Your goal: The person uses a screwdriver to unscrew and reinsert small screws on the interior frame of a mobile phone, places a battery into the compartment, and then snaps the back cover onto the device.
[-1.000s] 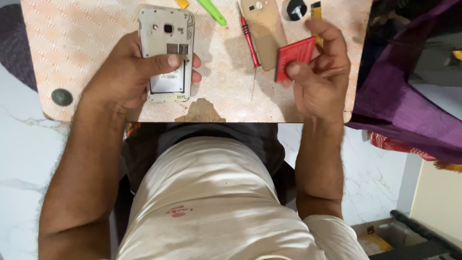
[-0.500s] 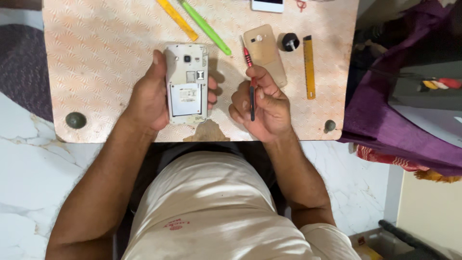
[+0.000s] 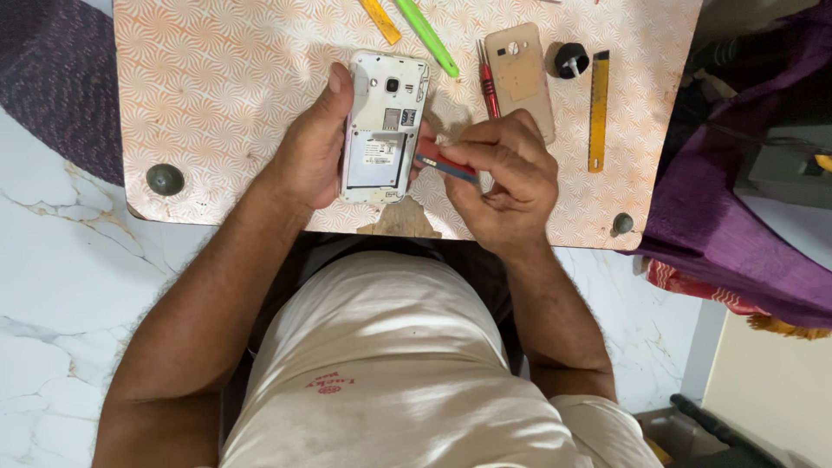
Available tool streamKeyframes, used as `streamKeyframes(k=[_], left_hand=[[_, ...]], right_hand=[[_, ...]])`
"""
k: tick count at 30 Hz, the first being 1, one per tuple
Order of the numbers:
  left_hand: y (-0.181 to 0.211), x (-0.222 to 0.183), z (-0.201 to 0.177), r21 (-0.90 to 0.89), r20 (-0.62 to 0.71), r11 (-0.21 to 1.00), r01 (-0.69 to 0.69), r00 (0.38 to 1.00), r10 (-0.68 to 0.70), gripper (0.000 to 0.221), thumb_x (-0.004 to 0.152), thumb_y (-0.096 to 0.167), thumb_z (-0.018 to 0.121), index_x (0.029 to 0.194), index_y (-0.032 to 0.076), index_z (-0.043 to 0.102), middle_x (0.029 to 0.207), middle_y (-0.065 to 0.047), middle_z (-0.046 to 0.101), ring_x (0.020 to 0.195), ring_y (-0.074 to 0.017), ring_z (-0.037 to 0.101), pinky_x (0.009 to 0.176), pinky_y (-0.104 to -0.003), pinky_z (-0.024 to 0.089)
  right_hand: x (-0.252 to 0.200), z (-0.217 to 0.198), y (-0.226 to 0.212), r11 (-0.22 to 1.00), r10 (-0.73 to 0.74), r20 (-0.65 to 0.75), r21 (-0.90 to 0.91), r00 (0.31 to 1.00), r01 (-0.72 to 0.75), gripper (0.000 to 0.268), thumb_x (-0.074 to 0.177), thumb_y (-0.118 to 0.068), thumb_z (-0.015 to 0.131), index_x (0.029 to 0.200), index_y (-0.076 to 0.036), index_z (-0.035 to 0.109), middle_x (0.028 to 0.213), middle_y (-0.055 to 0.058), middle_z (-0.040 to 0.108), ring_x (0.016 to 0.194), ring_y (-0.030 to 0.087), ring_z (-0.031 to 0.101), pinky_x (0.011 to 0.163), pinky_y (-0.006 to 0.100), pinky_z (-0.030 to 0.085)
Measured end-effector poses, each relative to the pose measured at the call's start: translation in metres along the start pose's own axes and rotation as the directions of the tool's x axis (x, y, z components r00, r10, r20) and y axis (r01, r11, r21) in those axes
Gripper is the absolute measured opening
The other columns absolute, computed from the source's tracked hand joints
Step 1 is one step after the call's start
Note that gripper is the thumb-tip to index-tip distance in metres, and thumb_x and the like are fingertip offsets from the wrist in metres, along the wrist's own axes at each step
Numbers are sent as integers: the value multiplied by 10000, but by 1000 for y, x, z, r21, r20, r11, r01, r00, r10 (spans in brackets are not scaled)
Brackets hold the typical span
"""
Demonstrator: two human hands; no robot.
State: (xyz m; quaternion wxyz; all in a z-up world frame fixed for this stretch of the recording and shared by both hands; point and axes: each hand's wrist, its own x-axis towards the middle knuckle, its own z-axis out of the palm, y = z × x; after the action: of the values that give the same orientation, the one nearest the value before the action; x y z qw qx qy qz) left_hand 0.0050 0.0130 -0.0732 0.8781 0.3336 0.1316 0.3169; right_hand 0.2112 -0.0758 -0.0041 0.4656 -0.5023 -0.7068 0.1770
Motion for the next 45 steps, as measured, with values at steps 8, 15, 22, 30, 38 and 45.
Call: streamKeyframes(k=[8,15,22,30,38,45], left_hand=[[-2,-1,0,7,2,999,-35,999,35,869,1008,738,376,1416,-4,574,1209,-157,706,1072,-235,721,904,-405,619],[-9,-3,-6,-104,-26,995,-12,1000,10,853,980,722,371,1415,11,550,1256,-175,701,1164,-260,709,1040,-433,597],[-8,-4,-8,-79,-3,990,-118,993,118,875,1030,743,337,1411,-17,541,1257,-207,687,1162,-289,708,1026,-450,607],[-3,-2,-7,-241,-105,959,-147,987,125,875,1006,733,284,1418,6,542,1220,-219,694,1080,-300,731,964,-462,625],[-1,-1,-5,-173,-123,978,-118,988,98,899,941,757,320,1414,24,535,1225,-217,695,1089,-289,753,866,-457,669],[4,-2,-5,-285,-67,955,-82,996,65,988,946,811,292,1447,3,562,1206,-202,688,1012,-265,734,875,-456,635]], right_hand=[[2,2,-8,998,11,88,54,996,-15,252,970,24,780,1201,-40,699,1102,129,715,989,227,674,860,337,549],[-6,1,-18,632,377,323,596,868,-496,550,1051,10,691,1506,-18,383,1082,155,744,833,123,682,710,243,563],[-9,17,-20,345,529,390,713,754,-611,353,1010,24,668,1347,55,567,1083,173,746,798,169,705,584,288,590],[-9,30,-16,410,498,386,684,776,-603,358,964,55,718,1307,68,615,1113,158,726,903,157,690,804,276,597],[-10,21,-18,941,304,-89,179,948,-285,345,907,107,741,1200,62,563,1046,158,678,929,186,661,837,275,551],[-10,6,4,539,502,-73,806,862,-245,313,1017,-82,744,1239,39,560,1094,213,716,905,273,746,765,379,635]])
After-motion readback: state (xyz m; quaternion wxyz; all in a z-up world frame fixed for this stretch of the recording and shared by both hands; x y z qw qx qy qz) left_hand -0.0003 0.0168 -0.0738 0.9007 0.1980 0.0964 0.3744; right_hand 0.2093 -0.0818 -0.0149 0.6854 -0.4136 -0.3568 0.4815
